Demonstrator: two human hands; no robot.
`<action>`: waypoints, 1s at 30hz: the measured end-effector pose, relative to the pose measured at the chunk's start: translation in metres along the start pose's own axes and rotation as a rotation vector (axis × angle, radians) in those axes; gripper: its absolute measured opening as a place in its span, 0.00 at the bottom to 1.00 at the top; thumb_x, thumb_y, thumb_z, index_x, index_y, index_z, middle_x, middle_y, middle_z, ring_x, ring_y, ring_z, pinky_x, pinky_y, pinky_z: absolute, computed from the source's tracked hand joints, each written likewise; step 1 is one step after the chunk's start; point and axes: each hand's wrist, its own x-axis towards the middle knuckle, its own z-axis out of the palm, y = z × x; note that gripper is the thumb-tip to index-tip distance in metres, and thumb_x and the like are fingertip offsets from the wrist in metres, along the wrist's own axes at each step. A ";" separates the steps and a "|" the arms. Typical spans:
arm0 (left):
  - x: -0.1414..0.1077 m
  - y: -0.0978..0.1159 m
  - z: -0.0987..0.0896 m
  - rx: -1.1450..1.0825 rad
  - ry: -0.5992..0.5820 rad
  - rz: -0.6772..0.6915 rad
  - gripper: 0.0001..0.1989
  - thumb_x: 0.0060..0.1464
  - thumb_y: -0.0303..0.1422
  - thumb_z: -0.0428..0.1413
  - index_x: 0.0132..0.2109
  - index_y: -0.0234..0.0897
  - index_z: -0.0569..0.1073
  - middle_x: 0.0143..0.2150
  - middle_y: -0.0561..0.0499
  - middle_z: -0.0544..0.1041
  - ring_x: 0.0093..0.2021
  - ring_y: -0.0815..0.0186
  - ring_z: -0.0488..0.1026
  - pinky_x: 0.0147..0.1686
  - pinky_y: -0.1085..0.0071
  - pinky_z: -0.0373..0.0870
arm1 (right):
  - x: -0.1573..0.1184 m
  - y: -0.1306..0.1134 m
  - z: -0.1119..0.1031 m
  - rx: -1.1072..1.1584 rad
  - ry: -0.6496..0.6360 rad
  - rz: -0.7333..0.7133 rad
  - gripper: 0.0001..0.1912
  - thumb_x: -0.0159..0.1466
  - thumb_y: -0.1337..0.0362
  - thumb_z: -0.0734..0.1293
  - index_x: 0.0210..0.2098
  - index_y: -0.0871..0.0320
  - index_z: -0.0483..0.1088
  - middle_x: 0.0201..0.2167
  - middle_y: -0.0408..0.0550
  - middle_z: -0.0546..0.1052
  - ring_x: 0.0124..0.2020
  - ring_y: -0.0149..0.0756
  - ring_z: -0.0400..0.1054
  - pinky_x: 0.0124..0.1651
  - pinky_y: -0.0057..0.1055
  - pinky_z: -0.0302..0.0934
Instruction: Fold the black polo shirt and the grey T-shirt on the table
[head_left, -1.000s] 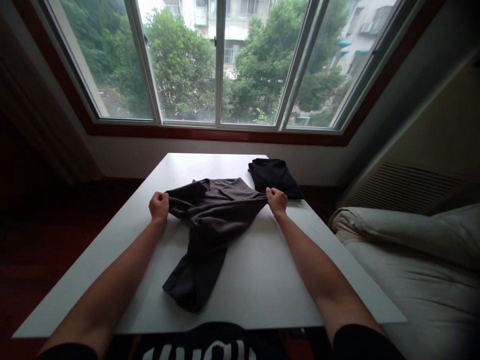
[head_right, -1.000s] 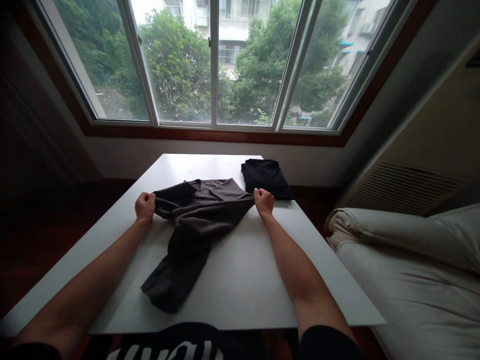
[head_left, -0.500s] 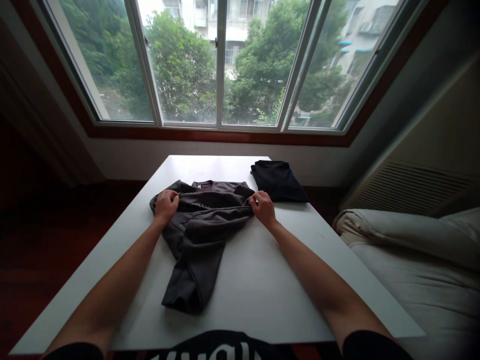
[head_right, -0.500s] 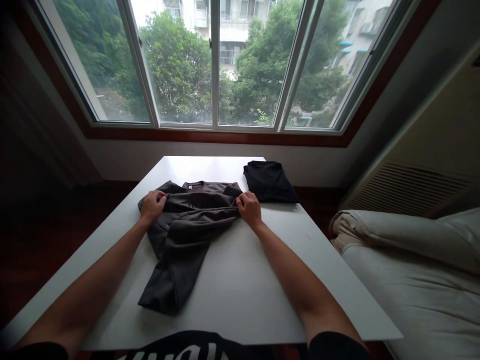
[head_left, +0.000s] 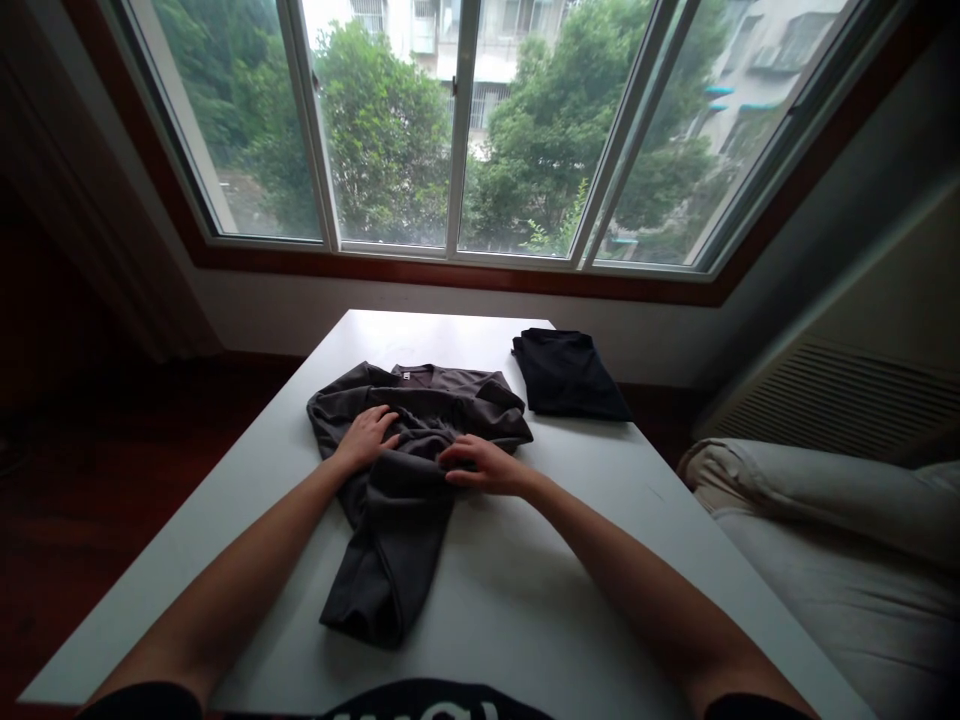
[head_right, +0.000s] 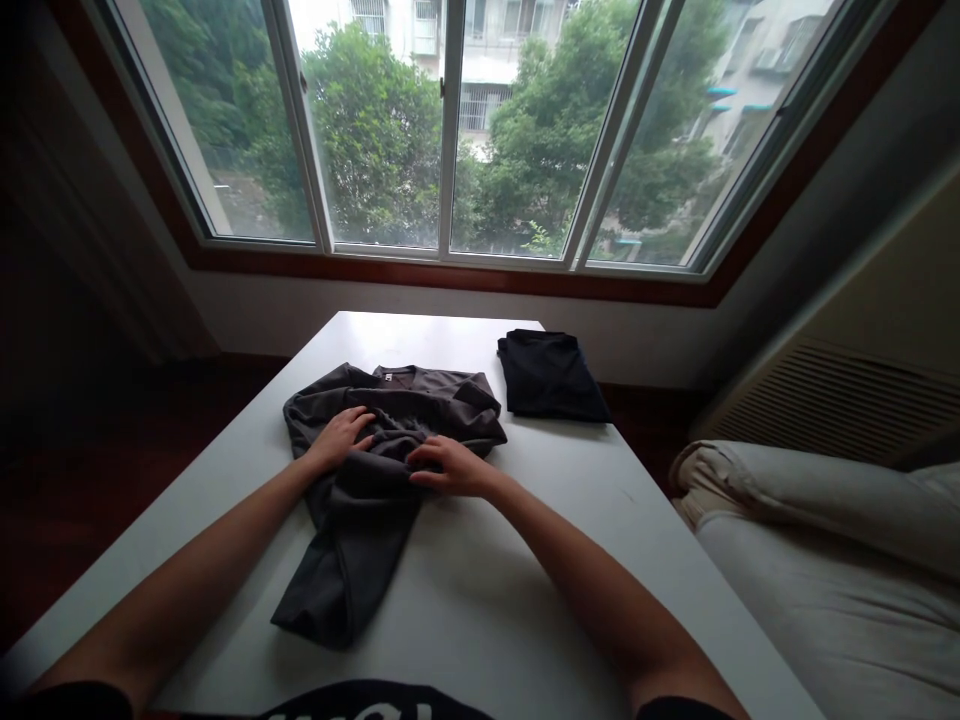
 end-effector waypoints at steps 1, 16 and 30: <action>0.001 -0.002 0.001 0.009 -0.024 -0.002 0.27 0.65 0.43 0.56 0.67 0.38 0.71 0.71 0.38 0.67 0.71 0.49 0.61 0.72 0.50 0.55 | 0.000 -0.007 0.003 -0.019 -0.014 -0.019 0.20 0.68 0.51 0.72 0.55 0.55 0.77 0.45 0.51 0.78 0.46 0.42 0.71 0.49 0.35 0.63; -0.021 0.015 -0.007 0.121 -0.042 -0.162 0.24 0.69 0.43 0.51 0.68 0.43 0.70 0.72 0.38 0.66 0.71 0.44 0.60 0.68 0.44 0.55 | -0.019 -0.062 -0.076 0.314 -0.360 -0.169 0.16 0.65 0.49 0.74 0.37 0.57 0.80 0.59 0.56 0.73 0.61 0.48 0.66 0.62 0.39 0.61; -0.017 0.017 -0.010 0.080 -0.034 -0.046 0.25 0.65 0.37 0.53 0.66 0.38 0.72 0.69 0.38 0.69 0.68 0.49 0.65 0.68 0.52 0.59 | -0.024 -0.060 -0.065 0.436 -0.305 0.041 0.18 0.70 0.51 0.69 0.47 0.59 0.80 0.42 0.51 0.82 0.43 0.39 0.77 0.46 0.30 0.69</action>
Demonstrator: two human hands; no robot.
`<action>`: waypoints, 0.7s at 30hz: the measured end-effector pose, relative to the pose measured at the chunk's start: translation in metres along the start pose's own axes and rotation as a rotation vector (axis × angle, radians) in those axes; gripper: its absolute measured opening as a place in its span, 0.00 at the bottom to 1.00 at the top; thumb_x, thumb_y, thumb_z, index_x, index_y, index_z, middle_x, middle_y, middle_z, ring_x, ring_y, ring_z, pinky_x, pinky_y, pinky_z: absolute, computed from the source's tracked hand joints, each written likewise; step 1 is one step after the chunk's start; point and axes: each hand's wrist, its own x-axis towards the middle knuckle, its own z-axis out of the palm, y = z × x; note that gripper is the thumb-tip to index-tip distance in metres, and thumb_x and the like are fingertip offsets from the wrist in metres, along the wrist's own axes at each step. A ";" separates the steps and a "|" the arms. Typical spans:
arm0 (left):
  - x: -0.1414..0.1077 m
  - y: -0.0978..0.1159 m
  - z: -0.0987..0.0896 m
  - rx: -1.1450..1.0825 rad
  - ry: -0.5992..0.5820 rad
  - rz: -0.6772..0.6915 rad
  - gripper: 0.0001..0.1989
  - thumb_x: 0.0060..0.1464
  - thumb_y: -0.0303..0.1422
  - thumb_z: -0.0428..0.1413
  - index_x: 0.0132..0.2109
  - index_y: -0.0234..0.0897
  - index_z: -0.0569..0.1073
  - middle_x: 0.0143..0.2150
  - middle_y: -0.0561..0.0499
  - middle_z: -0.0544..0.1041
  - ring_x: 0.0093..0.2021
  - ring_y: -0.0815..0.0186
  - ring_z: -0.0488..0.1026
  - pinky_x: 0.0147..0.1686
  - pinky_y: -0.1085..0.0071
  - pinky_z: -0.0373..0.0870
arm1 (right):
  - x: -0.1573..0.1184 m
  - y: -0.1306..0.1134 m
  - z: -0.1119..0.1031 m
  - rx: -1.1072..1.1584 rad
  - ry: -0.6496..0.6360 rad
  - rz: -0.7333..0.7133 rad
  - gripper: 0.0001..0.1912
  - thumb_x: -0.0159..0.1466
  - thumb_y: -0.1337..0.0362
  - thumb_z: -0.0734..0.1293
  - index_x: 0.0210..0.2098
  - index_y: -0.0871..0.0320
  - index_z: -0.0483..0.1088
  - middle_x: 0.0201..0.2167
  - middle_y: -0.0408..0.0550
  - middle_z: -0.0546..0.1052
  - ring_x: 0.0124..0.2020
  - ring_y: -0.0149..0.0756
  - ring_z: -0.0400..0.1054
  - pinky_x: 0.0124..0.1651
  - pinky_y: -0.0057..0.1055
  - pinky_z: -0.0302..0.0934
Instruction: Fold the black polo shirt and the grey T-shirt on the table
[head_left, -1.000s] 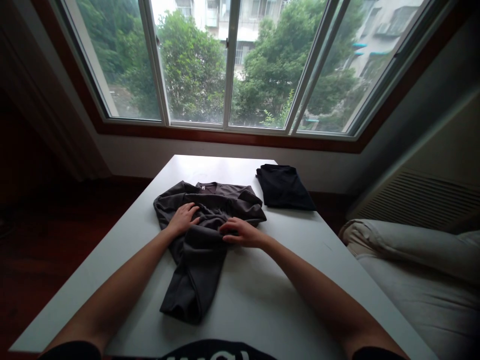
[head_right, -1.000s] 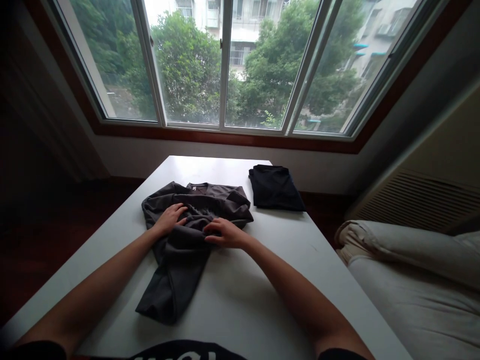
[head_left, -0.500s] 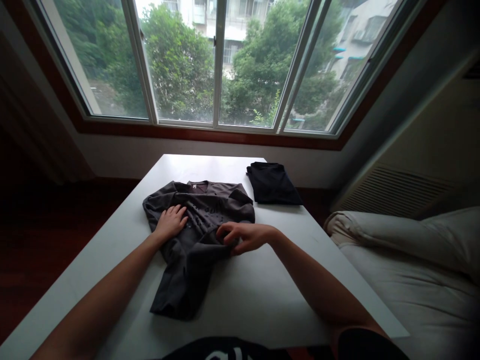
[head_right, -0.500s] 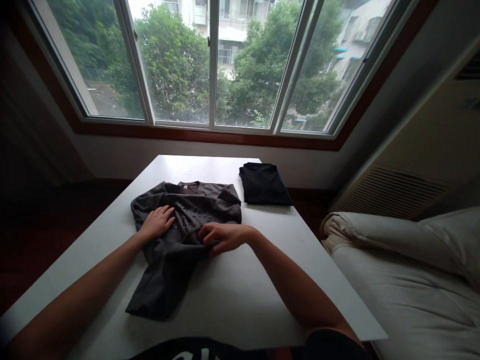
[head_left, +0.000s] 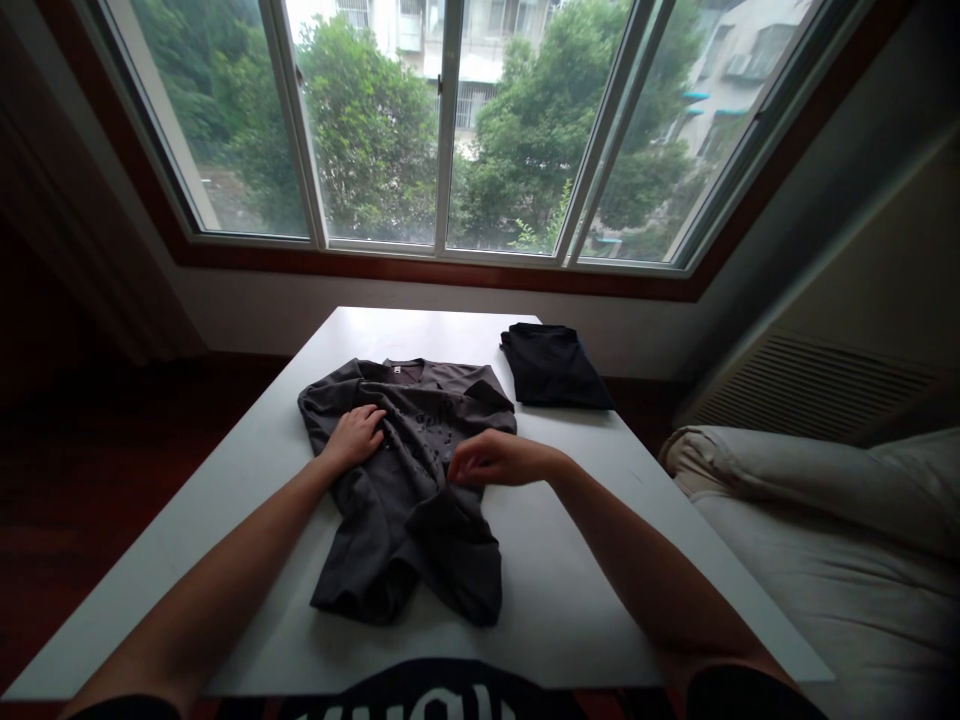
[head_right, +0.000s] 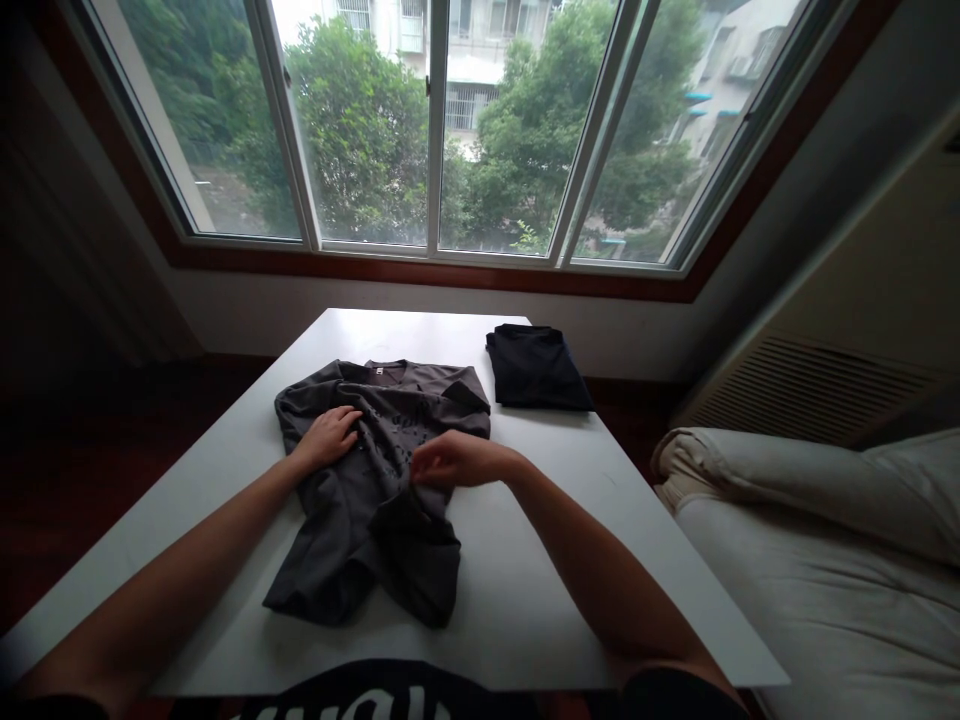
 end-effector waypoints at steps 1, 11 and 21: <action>0.000 0.004 0.000 -0.016 -0.004 0.050 0.25 0.64 0.36 0.54 0.66 0.37 0.73 0.68 0.38 0.70 0.68 0.49 0.66 0.69 0.52 0.59 | 0.004 0.013 -0.001 -0.031 0.165 -0.004 0.15 0.71 0.53 0.69 0.47 0.58 0.80 0.44 0.52 0.82 0.45 0.40 0.76 0.49 0.32 0.69; -0.028 0.084 -0.012 -0.119 -0.125 0.444 0.36 0.58 0.37 0.59 0.72 0.40 0.64 0.72 0.38 0.64 0.72 0.47 0.59 0.74 0.45 0.46 | 0.008 0.155 -0.009 -0.717 0.757 0.620 0.28 0.72 0.54 0.65 0.68 0.56 0.67 0.72 0.61 0.62 0.73 0.54 0.53 0.72 0.49 0.51; -0.084 0.160 -0.025 -0.212 -0.369 0.835 0.33 0.63 0.47 0.57 0.70 0.38 0.68 0.79 0.36 0.50 0.78 0.41 0.46 0.74 0.40 0.40 | 0.011 0.168 -0.007 -0.767 0.755 0.730 0.29 0.75 0.48 0.60 0.70 0.54 0.65 0.72 0.62 0.61 0.73 0.58 0.53 0.69 0.52 0.52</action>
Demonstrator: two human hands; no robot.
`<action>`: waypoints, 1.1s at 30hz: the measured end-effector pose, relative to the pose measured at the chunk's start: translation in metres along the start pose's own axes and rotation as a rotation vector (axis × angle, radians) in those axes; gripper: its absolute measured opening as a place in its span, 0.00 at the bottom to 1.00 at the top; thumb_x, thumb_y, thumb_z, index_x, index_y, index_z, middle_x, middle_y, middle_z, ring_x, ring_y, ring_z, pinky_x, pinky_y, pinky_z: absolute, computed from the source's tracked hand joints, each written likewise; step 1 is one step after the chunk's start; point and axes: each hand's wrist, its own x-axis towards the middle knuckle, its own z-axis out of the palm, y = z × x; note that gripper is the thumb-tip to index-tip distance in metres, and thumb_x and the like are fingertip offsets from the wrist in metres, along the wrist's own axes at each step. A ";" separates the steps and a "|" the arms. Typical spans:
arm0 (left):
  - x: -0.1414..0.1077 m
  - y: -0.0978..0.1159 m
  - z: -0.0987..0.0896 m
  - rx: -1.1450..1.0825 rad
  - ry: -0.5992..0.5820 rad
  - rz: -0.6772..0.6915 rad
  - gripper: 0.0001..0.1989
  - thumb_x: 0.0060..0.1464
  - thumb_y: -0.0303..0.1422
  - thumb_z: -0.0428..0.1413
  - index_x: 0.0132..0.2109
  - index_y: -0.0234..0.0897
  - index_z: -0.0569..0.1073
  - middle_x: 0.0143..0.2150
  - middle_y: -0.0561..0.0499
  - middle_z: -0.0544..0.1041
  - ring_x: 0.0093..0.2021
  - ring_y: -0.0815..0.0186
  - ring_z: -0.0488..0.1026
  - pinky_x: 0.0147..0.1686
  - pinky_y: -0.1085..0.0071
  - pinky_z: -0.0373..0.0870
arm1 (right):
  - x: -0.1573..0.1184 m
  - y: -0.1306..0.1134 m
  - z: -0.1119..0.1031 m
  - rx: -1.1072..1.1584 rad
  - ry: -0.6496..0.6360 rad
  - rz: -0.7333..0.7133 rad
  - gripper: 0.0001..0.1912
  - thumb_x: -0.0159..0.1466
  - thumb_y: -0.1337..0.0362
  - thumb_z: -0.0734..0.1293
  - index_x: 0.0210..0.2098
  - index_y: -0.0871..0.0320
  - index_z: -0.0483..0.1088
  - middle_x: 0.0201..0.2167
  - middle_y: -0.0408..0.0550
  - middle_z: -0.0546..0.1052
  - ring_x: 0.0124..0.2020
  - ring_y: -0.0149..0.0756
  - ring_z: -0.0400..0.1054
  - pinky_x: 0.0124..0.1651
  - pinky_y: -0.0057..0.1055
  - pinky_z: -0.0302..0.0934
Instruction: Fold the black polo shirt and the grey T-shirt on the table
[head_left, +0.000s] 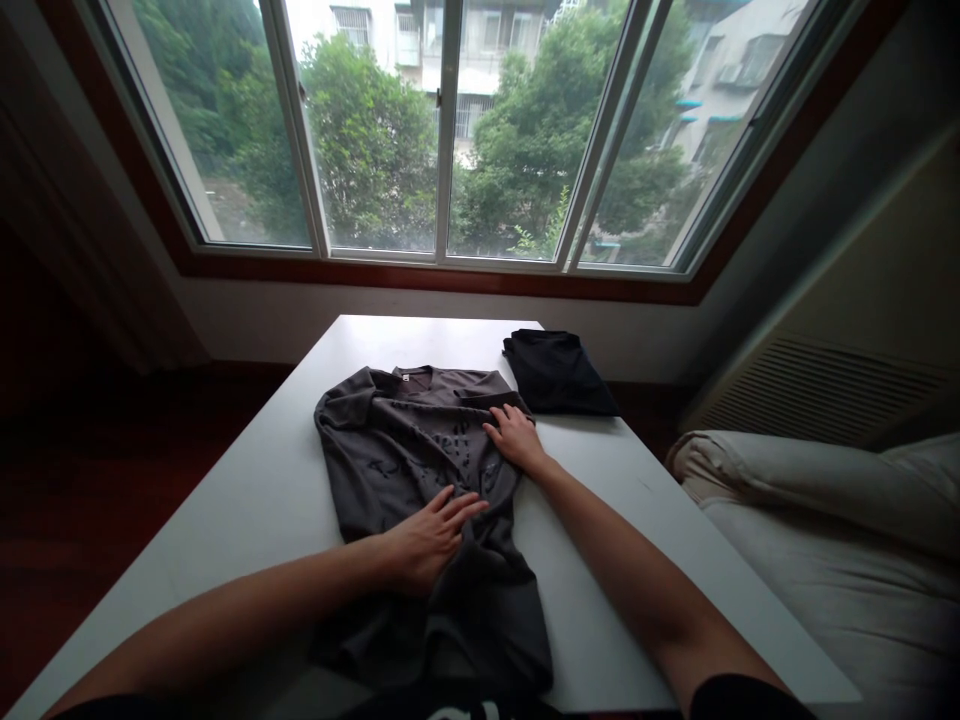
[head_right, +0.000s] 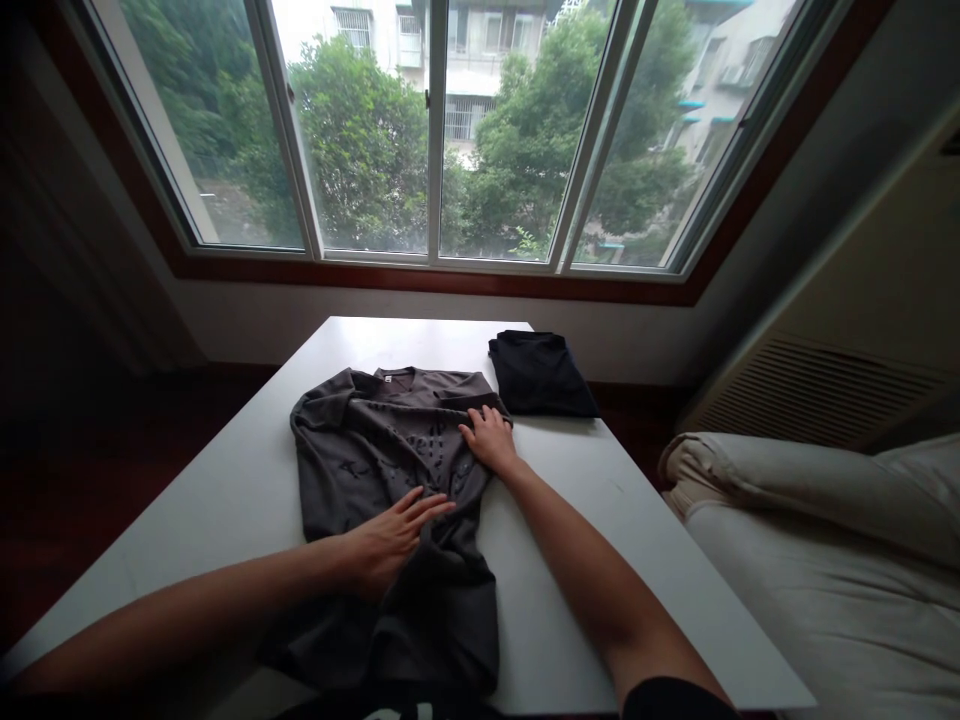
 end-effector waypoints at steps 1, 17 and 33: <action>-0.003 0.010 -0.002 -0.025 -0.019 0.027 0.38 0.62 0.49 0.57 0.73 0.37 0.63 0.79 0.35 0.48 0.78 0.41 0.45 0.74 0.39 0.39 | 0.000 -0.002 0.000 -0.002 -0.009 0.001 0.28 0.75 0.48 0.60 0.69 0.53 0.66 0.72 0.61 0.63 0.73 0.58 0.53 0.68 0.53 0.52; 0.004 -0.021 -0.017 -0.153 0.253 -0.218 0.30 0.71 0.50 0.48 0.74 0.46 0.62 0.77 0.44 0.59 0.77 0.50 0.50 0.75 0.44 0.43 | -0.011 -0.014 -0.002 0.374 -0.013 -0.612 0.19 0.73 0.59 0.64 0.61 0.51 0.74 0.63 0.52 0.75 0.64 0.44 0.69 0.67 0.44 0.62; -0.074 -0.186 -0.029 0.130 0.390 -1.241 0.38 0.69 0.58 0.38 0.76 0.45 0.59 0.80 0.40 0.46 0.78 0.37 0.42 0.66 0.25 0.43 | 0.003 0.000 0.003 -0.011 -0.080 -0.013 0.30 0.74 0.49 0.61 0.71 0.53 0.63 0.75 0.60 0.56 0.76 0.56 0.47 0.70 0.55 0.50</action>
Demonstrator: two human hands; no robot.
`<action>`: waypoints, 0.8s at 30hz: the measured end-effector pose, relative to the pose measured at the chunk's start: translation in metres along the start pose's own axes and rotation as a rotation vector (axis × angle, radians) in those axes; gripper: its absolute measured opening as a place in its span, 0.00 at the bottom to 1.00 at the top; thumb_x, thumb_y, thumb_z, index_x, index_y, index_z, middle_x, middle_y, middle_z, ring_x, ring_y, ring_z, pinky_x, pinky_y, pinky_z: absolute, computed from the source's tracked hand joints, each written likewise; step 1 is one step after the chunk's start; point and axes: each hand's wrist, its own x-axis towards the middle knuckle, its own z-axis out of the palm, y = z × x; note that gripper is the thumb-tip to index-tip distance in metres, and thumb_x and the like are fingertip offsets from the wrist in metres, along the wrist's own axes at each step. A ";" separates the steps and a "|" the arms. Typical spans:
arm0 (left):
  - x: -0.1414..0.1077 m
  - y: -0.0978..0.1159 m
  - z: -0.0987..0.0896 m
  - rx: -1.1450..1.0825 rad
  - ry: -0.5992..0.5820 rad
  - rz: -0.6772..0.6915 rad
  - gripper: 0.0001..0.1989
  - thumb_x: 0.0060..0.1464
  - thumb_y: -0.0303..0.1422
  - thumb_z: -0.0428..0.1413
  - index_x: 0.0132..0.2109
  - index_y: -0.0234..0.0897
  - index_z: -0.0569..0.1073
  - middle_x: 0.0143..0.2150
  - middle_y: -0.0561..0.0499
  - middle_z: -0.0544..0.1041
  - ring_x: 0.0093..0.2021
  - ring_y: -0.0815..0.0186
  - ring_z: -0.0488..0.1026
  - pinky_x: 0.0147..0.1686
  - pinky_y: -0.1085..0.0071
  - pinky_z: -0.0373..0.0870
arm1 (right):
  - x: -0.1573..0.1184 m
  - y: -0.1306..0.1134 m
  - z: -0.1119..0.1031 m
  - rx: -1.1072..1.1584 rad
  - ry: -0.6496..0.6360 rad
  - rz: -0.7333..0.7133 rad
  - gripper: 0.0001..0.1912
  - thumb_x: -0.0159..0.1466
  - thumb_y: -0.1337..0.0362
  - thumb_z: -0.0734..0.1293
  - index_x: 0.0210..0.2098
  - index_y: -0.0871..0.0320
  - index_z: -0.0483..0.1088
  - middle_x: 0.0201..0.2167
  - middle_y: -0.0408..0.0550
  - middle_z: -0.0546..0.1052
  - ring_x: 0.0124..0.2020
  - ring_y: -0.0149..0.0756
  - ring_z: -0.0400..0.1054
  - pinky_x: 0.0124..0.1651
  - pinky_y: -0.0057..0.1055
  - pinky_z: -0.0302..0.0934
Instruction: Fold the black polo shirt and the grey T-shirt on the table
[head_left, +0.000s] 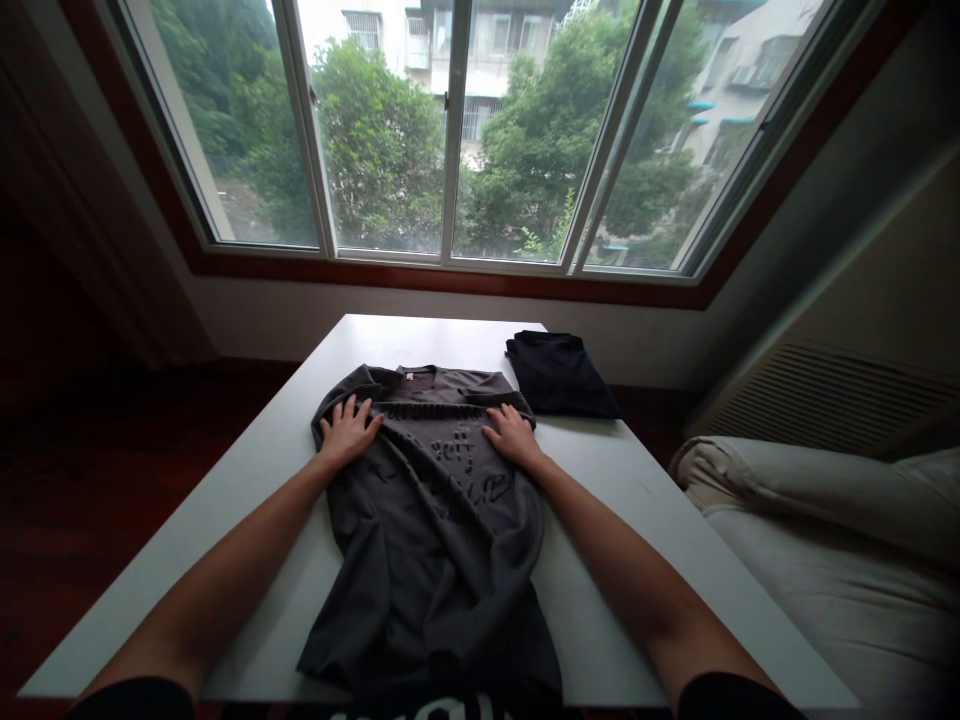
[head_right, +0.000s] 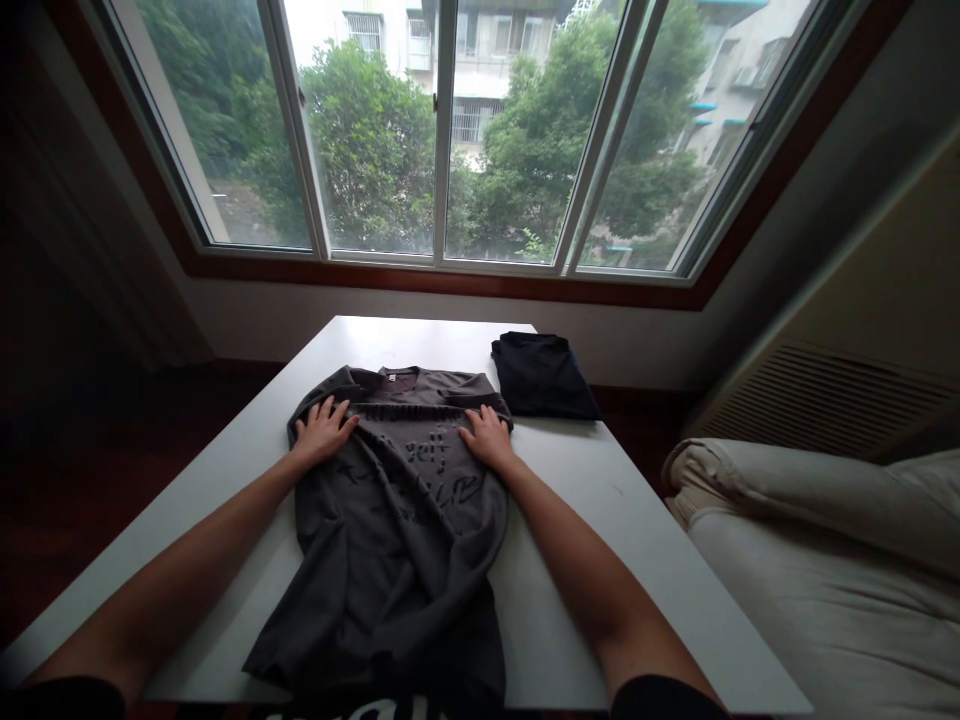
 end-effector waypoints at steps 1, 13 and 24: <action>0.004 -0.015 -0.004 0.018 0.042 -0.051 0.38 0.69 0.57 0.40 0.76 0.43 0.60 0.80 0.38 0.46 0.78 0.36 0.41 0.66 0.24 0.42 | 0.000 0.001 -0.002 -0.015 0.047 0.031 0.30 0.74 0.49 0.61 0.71 0.54 0.63 0.76 0.61 0.55 0.76 0.56 0.46 0.70 0.54 0.50; 0.022 -0.076 -0.015 0.015 0.343 0.022 0.24 0.67 0.42 0.49 0.63 0.38 0.74 0.70 0.39 0.68 0.71 0.46 0.61 0.73 0.40 0.46 | -0.003 0.006 -0.019 0.020 0.452 -0.077 0.15 0.72 0.60 0.63 0.50 0.57 0.78 0.68 0.58 0.66 0.71 0.53 0.54 0.69 0.47 0.52; 0.015 -0.056 0.011 0.069 0.135 0.271 0.28 0.67 0.45 0.50 0.67 0.36 0.71 0.70 0.39 0.69 0.70 0.49 0.63 0.69 0.53 0.59 | 0.004 0.005 -0.019 0.129 0.335 -0.086 0.15 0.73 0.64 0.61 0.52 0.54 0.77 0.46 0.51 0.79 0.48 0.43 0.72 0.53 0.34 0.63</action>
